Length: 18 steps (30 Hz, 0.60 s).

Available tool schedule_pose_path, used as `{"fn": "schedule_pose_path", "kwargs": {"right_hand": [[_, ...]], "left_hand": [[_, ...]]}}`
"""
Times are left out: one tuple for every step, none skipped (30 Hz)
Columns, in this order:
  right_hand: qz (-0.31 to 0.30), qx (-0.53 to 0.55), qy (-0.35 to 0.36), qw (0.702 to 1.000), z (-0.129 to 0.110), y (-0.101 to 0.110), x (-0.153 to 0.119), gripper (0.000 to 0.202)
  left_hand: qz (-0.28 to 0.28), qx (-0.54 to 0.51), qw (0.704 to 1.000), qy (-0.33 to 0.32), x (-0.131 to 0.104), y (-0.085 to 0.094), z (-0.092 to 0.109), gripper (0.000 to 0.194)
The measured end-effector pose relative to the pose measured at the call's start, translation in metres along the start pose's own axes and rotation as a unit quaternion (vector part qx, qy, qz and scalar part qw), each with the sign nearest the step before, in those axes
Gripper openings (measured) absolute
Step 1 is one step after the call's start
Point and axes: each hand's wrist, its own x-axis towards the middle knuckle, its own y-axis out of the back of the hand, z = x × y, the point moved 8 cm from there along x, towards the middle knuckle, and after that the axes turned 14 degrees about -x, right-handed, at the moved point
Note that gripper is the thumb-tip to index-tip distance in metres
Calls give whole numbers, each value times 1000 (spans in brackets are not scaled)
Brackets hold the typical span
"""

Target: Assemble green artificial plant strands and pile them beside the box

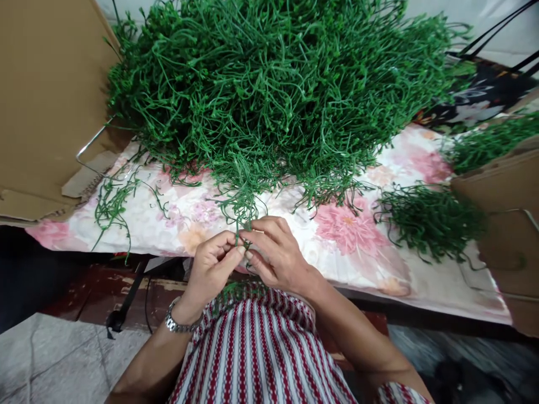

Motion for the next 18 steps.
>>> {"fn": "schedule_pose_path", "kwargs": {"right_hand": [[-2,26,-1,1000,0,0,0,29],[-10,52,0,999,0,-1,-1,30],[-24,74,0,997,0,-3,-1,31],[-42,91,2,995,0,-6,-1,30],[-60,98,2,993,1,-9,-1,28],[-78,95,2,992,2,-11,-1,26],[-94,86,2,992,3,-14,-1,24],[-108,74,2,991,3,-16,-2,22],[-120,66,4,991,4,-18,-3,20],[-131,61,6,990,3,-19,-4,19],[-138,60,11,989,2,-20,-5,20],[-139,63,20,988,-1,-19,-7,22],[-128,69,32,989,-4,-16,-8,24],[-110,73,44,990,-7,-10,-10,25],[-88,74,54,992,-10,-4,-12,26],[-71,72,58,993,-11,2,-14,26],[-59,68,57,994,-12,7,-16,25],[-55,65,54,995,-11,11,-18,24]], "left_hand": [[-7,1,1000,5,0,0,-1,19],[-10,7,1000,9,0,1,-2,19],[-11,16,1000,11,0,2,-3,19],[-12,28,999,15,0,3,-3,20],[-13,40,999,19,0,4,-4,20],[-16,53,998,23,0,5,-5,20],[-20,68,997,27,-1,5,-5,20],[-26,87,995,28,-1,5,-5,20],[-33,109,993,26,-1,5,-3,19],[-41,136,990,17,-1,4,0,19],[-52,162,985,3,-2,2,5,19],[-67,186,980,-14,-3,0,9,19],[-83,204,975,-29,-4,-3,14,19],[-99,213,971,-43,-6,-6,18,20],[-111,215,969,-52,-9,-8,21,20],[-118,211,969,-56,-11,-10,23,20],[-121,201,971,-55,-12,-11,24,20],[-121,189,973,-49,-14,-11,23,20]]}}
